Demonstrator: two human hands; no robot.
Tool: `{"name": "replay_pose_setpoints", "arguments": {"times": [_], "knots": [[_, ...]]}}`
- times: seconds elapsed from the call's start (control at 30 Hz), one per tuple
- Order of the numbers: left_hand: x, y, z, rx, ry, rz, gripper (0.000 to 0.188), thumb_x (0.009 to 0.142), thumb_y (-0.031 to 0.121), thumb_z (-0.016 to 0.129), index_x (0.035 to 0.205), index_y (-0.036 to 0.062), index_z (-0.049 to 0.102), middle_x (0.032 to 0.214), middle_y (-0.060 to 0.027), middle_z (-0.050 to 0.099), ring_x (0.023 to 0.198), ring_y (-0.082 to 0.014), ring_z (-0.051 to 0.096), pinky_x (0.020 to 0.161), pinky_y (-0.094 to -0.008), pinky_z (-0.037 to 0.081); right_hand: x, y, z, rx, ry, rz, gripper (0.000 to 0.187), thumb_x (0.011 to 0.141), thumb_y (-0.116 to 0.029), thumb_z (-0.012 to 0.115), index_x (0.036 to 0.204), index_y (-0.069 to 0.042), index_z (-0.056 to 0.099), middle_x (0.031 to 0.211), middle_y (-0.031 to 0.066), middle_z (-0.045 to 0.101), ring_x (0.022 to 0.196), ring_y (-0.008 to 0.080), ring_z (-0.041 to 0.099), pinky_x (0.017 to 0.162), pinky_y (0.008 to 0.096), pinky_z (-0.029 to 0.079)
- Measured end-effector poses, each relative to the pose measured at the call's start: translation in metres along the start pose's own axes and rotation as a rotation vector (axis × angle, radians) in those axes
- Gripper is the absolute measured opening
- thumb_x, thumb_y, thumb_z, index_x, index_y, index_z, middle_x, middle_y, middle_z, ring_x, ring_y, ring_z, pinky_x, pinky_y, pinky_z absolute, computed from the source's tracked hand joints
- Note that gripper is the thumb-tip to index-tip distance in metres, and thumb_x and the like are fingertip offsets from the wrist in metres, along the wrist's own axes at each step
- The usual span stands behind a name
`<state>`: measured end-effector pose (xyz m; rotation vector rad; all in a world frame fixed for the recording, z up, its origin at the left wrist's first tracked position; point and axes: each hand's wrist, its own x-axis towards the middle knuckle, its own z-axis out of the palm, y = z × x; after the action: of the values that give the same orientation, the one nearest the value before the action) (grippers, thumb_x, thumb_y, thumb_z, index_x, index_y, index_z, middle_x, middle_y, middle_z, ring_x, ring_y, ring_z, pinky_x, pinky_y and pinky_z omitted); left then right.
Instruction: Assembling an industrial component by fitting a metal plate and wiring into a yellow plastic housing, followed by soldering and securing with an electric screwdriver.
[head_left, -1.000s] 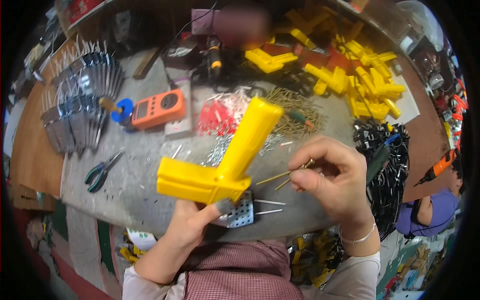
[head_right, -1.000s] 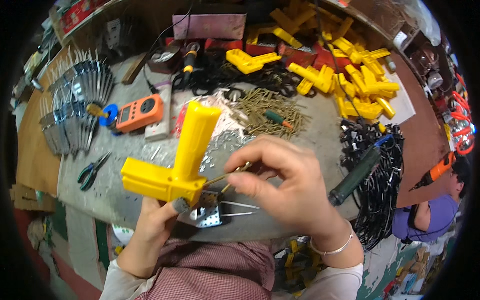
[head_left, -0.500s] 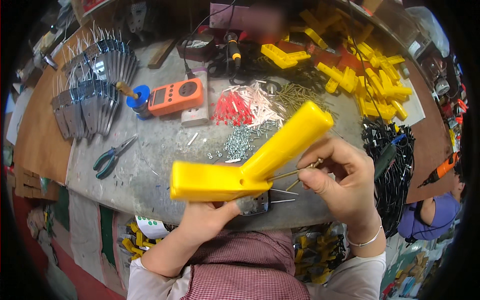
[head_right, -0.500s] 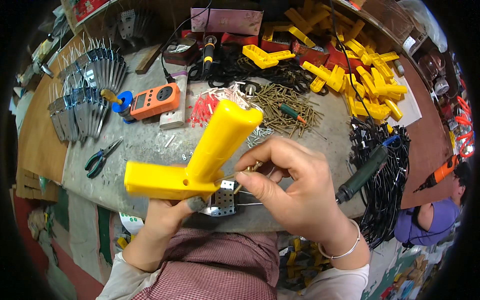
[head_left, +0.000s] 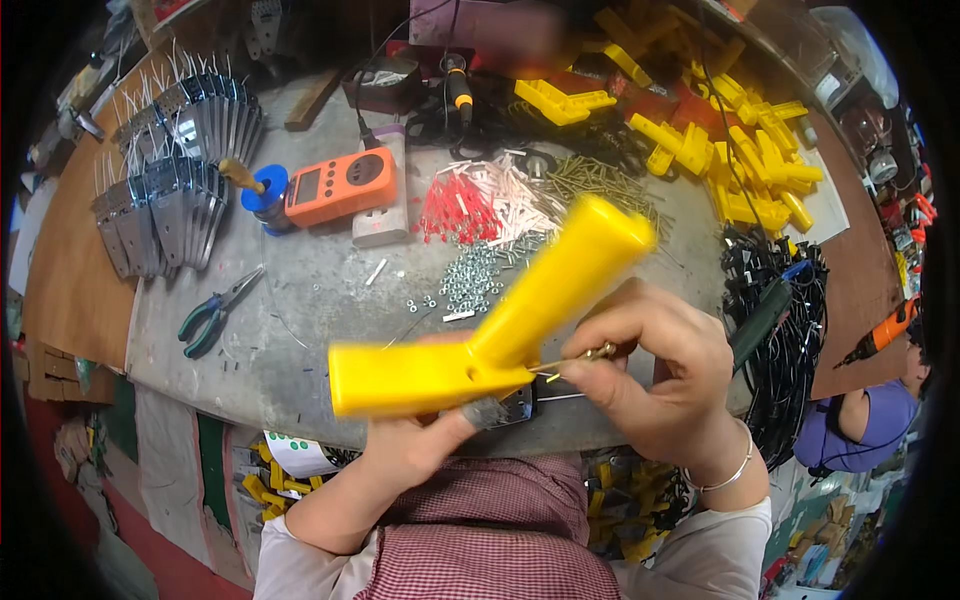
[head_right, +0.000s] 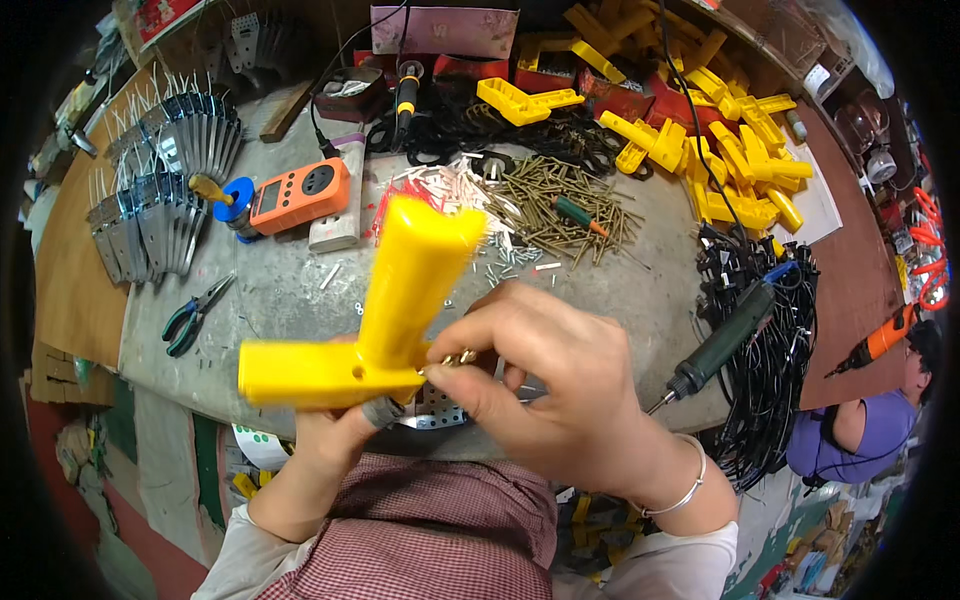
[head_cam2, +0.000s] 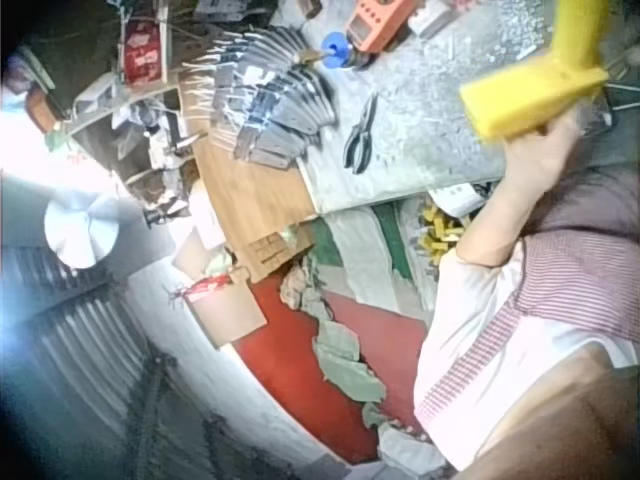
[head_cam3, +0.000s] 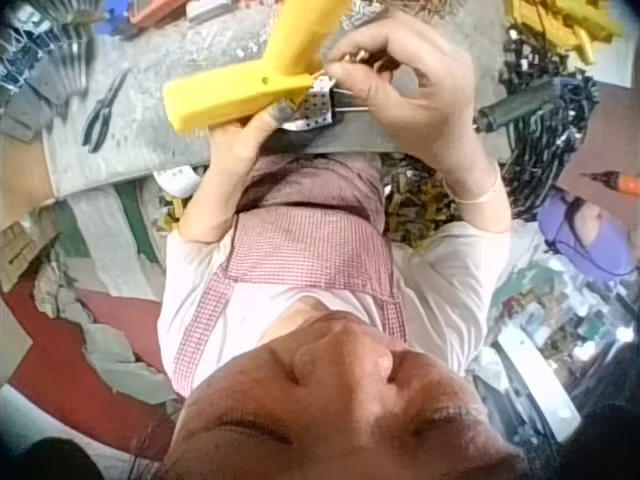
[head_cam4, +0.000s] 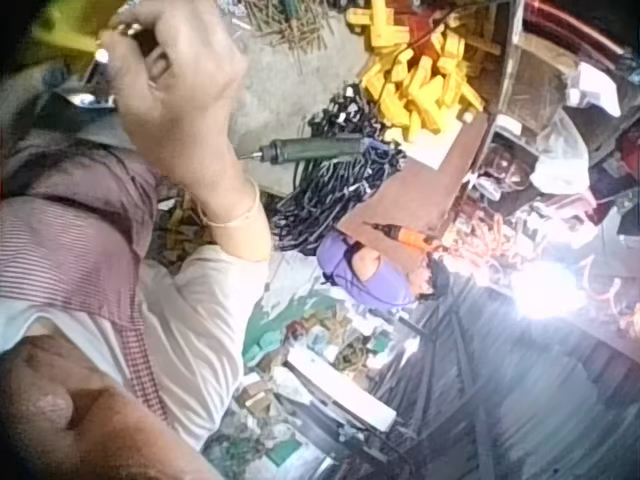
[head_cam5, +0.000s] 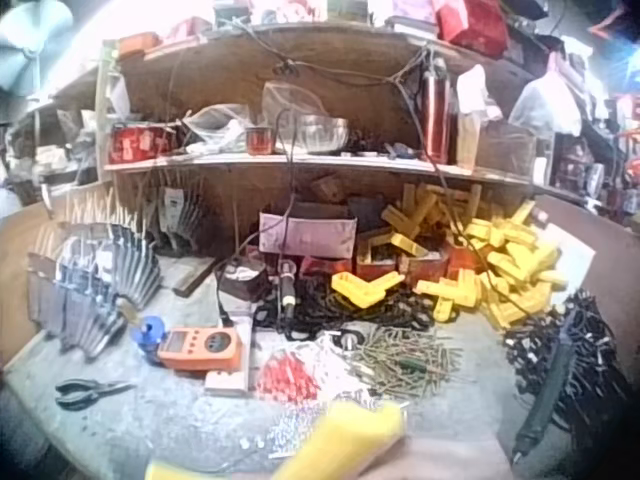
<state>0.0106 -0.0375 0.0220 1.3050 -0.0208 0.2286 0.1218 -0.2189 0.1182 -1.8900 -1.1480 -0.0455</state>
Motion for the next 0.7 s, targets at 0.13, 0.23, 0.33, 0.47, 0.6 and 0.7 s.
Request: {"name": "replay_pose_setpoints", "arguments": {"times": [0.13,0.23,0.33,0.47,0.6,0.7], "knots": [[0.017,-0.001,-0.001,0.100,-0.055,0.175,0.044,0.084,0.001,0.063,0.127,-0.0013,0.051,0.129,-0.0176,0.057,0.118,-0.0253,0.057,0.100,-0.0358,0.044,0.000,0.013,0.013,0.187,-0.050,0.252,0.023,0.079,-0.008,0.073,0.101,-0.001,0.068,0.082,0.0090,0.069,0.065,0.0150,0.065,0.054,0.0258,0.050],[0.021,-0.009,-0.005,0.256,-0.053,0.272,0.047,0.082,-0.005,0.061,0.127,0.0009,0.052,0.130,-0.0157,0.057,0.120,-0.0251,0.056,0.101,-0.0347,0.044,-0.004,0.007,0.013,0.115,0.093,0.236,0.024,0.080,-0.006,0.072,0.102,0.001,0.067,0.083,0.0094,0.069,0.070,0.0153,0.068,0.060,0.0265,0.055],[0.020,-0.009,0.006,0.203,0.013,0.281,0.045,0.084,-0.004,0.061,0.128,0.0013,0.052,0.131,-0.0152,0.056,0.120,-0.0244,0.056,0.101,-0.0342,0.044,-0.007,-0.001,0.024,0.209,0.281,0.185,0.024,0.078,-0.001,0.074,0.100,0.000,0.065,0.088,0.0093,0.069,0.073,0.0150,0.070,0.064,0.0250,0.057],[0.015,-0.014,0.011,0.208,0.051,0.155,0.045,0.085,0.002,0.065,0.129,0.0021,0.053,0.130,-0.0153,0.057,0.117,-0.0244,0.058,0.098,-0.0335,0.046,-0.005,-0.010,0.038,0.206,0.351,0.028,0.023,0.077,-0.001,0.076,0.092,-0.001,0.059,0.084,0.0076,0.067,0.070,0.0123,0.070,0.060,0.0238,0.057],[0.022,-0.009,0.008,0.590,0.062,0.434,0.044,0.083,0.005,0.069,0.124,-0.0014,0.056,0.126,-0.0194,0.060,0.115,-0.0292,0.060,0.096,-0.0351,0.048,-0.013,-0.004,0.032,0.177,0.267,0.012,0.029,0.078,0.003,0.074,0.094,0.001,0.051,0.087,0.0133,0.066,0.074,0.0178,0.069,0.063,0.0249,0.057],[0.025,-0.007,0.010,0.680,0.064,0.653,0.042,0.080,0.004,0.068,0.120,-0.0050,0.057,0.121,-0.0221,0.062,0.113,-0.0341,0.061,0.095,-0.0378,0.050,-0.018,0.000,0.028,0.093,0.136,-0.005,0.029,0.079,0.004,0.072,0.100,0.002,0.053,0.097,0.0173,0.065,0.084,0.0238,0.069,0.070,0.0273,0.055]]}}
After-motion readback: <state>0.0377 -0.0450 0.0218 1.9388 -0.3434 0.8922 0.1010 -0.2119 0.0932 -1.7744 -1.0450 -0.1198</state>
